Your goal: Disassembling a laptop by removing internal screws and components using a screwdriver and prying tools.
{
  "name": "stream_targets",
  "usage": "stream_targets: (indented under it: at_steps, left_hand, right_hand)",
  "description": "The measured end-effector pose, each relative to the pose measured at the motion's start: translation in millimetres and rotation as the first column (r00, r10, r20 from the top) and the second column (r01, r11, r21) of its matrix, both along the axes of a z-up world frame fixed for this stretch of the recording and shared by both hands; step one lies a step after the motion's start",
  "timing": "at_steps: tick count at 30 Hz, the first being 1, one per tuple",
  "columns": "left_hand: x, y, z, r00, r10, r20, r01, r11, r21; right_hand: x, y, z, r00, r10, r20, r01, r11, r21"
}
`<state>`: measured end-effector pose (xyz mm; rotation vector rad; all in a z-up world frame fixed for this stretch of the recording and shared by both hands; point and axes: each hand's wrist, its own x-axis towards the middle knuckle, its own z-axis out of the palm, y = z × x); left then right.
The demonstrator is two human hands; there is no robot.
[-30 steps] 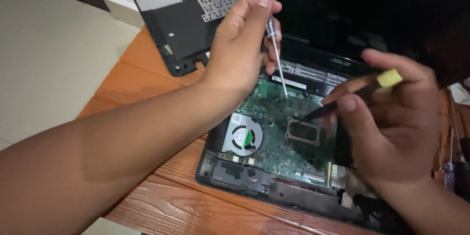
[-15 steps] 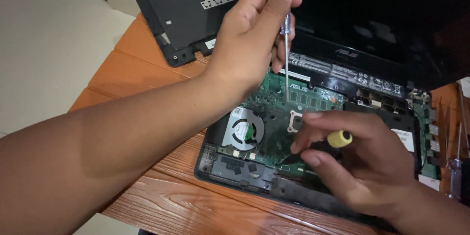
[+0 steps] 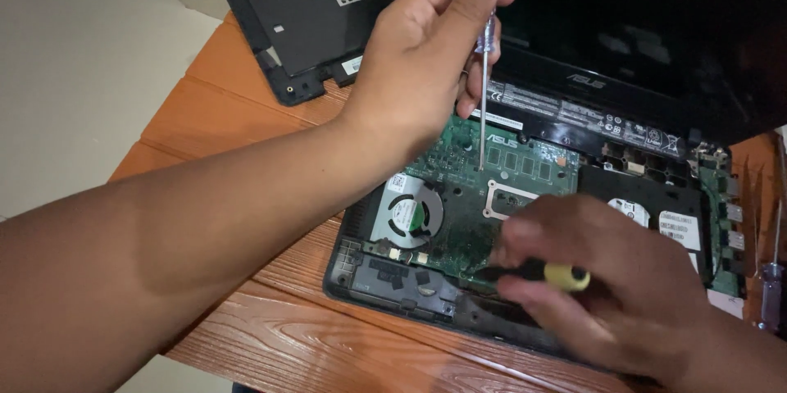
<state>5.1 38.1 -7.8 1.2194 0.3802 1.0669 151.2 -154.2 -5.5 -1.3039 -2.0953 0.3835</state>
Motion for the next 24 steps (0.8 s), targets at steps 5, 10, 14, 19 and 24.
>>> stream_targets:
  at_steps: [5, 10, 14, 19, 24]
  left_hand:
    - [0, 0, -1, 1.000, -0.003, 0.016, 0.002, 0.999, 0.052]
    - [-1, -2, 2, 1.000, -0.006, -0.007, 0.006, 0.999, 0.041]
    - [-2, -2, 2, 1.000, -0.006, -0.008, 0.006, 0.999, 0.048]
    - [-1, -2, 2, 1.000, 0.003, -0.021, -0.003, 0.999, 0.035]
    - [-1, -2, 1, 1.000, 0.006, -0.027, -0.004, 0.998, 0.058]
  right_hand:
    - [2, -10, -7, 0.995, 0.015, 0.095, -0.017, 1.000, 0.026]
    - [-4, -12, -7, 0.994, 0.076, -0.075, -0.067, 0.991, 0.115]
    - [-5, -12, -5, 0.987, 0.134, -0.094, -0.123, 0.986, 0.114]
    - [-13, -4, -4, 0.933, 0.218, -0.286, -0.212, 0.976, 0.053]
    - [-25, 16, 36, 0.996, 0.084, -0.040, -0.082, 0.996, 0.038]
